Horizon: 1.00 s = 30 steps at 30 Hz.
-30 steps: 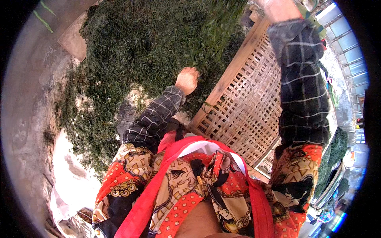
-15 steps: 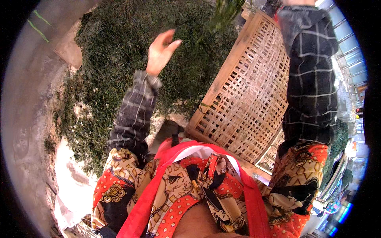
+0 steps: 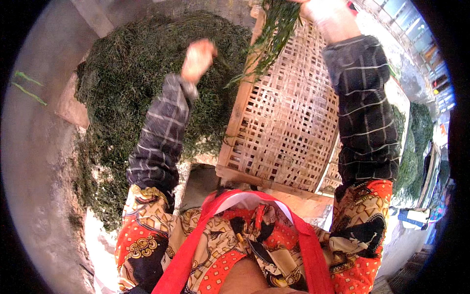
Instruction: The person is processing tea leaves by hand and with a metal tool on a wooden lattice frame, spreading and rolling the leaves.
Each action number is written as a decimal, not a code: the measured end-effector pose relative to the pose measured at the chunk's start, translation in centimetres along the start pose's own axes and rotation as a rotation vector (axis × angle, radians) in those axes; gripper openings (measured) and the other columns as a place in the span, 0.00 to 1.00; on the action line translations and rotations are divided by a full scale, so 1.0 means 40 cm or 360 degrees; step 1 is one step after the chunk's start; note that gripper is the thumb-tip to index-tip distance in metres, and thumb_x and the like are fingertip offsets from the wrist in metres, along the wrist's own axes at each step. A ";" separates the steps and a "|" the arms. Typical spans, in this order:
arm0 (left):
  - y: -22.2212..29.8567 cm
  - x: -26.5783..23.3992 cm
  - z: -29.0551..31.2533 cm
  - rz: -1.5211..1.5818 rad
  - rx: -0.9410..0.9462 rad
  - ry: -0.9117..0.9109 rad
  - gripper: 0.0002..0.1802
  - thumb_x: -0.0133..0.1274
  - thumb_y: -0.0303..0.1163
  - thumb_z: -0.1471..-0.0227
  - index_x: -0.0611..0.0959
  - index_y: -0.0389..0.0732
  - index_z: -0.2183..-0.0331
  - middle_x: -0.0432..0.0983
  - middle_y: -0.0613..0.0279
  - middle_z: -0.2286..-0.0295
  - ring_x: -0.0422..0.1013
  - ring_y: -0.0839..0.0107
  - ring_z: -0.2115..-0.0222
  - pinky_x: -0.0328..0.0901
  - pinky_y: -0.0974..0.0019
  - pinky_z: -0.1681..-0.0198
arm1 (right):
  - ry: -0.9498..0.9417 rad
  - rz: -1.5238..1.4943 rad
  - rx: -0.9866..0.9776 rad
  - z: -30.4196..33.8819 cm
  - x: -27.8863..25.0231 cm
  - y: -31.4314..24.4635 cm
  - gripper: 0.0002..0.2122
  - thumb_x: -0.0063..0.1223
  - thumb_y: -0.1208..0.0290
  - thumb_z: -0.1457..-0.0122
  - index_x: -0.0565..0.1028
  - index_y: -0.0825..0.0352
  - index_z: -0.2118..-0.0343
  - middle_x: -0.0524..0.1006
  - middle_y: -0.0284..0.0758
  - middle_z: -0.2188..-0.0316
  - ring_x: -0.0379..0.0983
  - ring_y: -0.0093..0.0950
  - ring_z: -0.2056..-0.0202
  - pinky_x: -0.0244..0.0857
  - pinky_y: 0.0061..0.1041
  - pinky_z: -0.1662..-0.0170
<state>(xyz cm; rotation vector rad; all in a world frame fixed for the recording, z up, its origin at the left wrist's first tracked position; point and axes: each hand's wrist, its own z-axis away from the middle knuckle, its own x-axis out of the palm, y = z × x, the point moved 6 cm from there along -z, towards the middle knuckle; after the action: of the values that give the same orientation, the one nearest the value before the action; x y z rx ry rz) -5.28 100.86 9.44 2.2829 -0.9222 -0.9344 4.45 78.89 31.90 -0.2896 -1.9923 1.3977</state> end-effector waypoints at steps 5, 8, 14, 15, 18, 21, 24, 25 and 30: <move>0.463 0.068 -0.288 -0.0600 0.0187 0.0052 0.06 0.51 0.30 0.51 0.80 0.38 0.72 0.74 0.56 0.81 0.70 0.66 0.80 0.64 0.63 0.75 | 0.0147 -0.0136 0.0260 0.166 -0.110 0.134 0.10 0.46 0.67 0.38 0.72 0.69 0.69 0.71 0.29 0.82 0.60 0.19 0.85 0.55 0.18 0.83; 0.596 0.277 -0.219 -0.0480 0.0024 -0.0486 0.12 0.48 0.36 0.48 0.79 0.39 0.64 0.76 0.53 0.78 0.73 0.63 0.78 0.68 0.60 0.71 | 0.0241 -0.0424 -0.0067 0.232 -0.185 0.198 0.16 0.40 0.54 0.36 0.71 0.64 0.62 0.74 0.32 0.76 0.71 0.26 0.80 0.64 0.20 0.81; 0.610 0.442 -0.054 0.0171 -0.0285 -0.0155 0.09 0.55 0.33 0.48 0.81 0.38 0.66 0.77 0.59 0.67 0.73 0.68 0.69 0.68 0.62 0.56 | 0.0269 -0.0749 0.0209 0.400 -0.437 0.228 0.12 0.41 0.65 0.36 0.73 0.67 0.61 0.76 0.34 0.69 0.74 0.26 0.66 0.70 0.23 0.62; 0.578 0.465 0.003 0.0379 -0.0743 -0.0119 0.15 0.50 0.42 0.43 0.81 0.39 0.67 0.78 0.61 0.68 0.74 0.69 0.71 0.68 0.61 0.58 | 0.0318 -0.0708 0.0192 0.397 -0.466 0.237 0.11 0.41 0.67 0.36 0.72 0.69 0.65 0.75 0.34 0.74 0.74 0.26 0.69 0.70 0.24 0.64; 0.483 0.643 0.159 0.0801 -0.1042 -0.0329 0.35 0.36 0.64 0.45 0.78 0.45 0.56 0.76 0.58 0.60 0.70 0.64 0.56 0.63 0.57 0.49 | 0.0032 -0.0809 0.0286 0.459 -0.495 0.218 0.10 0.43 0.67 0.37 0.69 0.66 0.73 0.68 0.29 0.81 0.67 0.24 0.78 0.64 0.23 0.73; 0.591 0.845 0.172 0.1845 -0.1009 -0.0252 0.34 0.37 0.67 0.49 0.71 0.54 0.50 0.70 0.67 0.53 0.62 0.68 0.49 0.57 0.54 0.44 | 0.0107 -0.0548 0.0459 0.526 -0.536 0.212 0.10 0.45 0.65 0.37 0.69 0.65 0.73 0.65 0.26 0.83 0.59 0.18 0.83 0.56 0.20 0.79; 0.599 0.943 0.150 0.2441 -0.1074 0.0115 0.26 0.42 0.65 0.50 0.71 0.53 0.64 0.71 0.81 0.72 0.70 0.77 0.65 0.67 0.61 0.56 | 0.0074 -0.0428 0.0493 0.600 -0.576 0.156 0.12 0.46 0.63 0.37 0.72 0.67 0.70 0.65 0.25 0.84 0.56 0.17 0.85 0.52 0.16 0.82; 0.581 0.942 0.127 0.2235 -0.1069 0.0328 0.25 0.40 0.65 0.49 0.70 0.53 0.68 0.69 0.78 0.78 0.69 0.78 0.73 0.67 0.68 0.66 | 0.0036 -0.0480 0.0565 0.615 -0.588 0.132 0.12 0.46 0.62 0.37 0.72 0.66 0.69 0.66 0.26 0.83 0.56 0.17 0.86 0.52 0.16 0.83; 0.650 1.029 -0.101 0.2176 -0.1217 0.0301 0.18 0.42 0.47 0.39 0.71 0.43 0.72 0.72 0.60 0.75 0.72 0.66 0.70 0.71 0.62 0.64 | 0.0147 -0.0438 0.0377 0.626 -0.741 0.029 0.10 0.46 0.60 0.37 0.73 0.60 0.65 0.66 0.23 0.82 0.57 0.14 0.86 0.52 0.13 0.84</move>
<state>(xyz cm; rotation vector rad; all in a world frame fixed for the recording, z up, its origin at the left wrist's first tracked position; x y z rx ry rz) 9.45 54.36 12.33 0.7237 -1.3677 -0.2951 10.39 44.88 14.18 0.0263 -1.6980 1.3967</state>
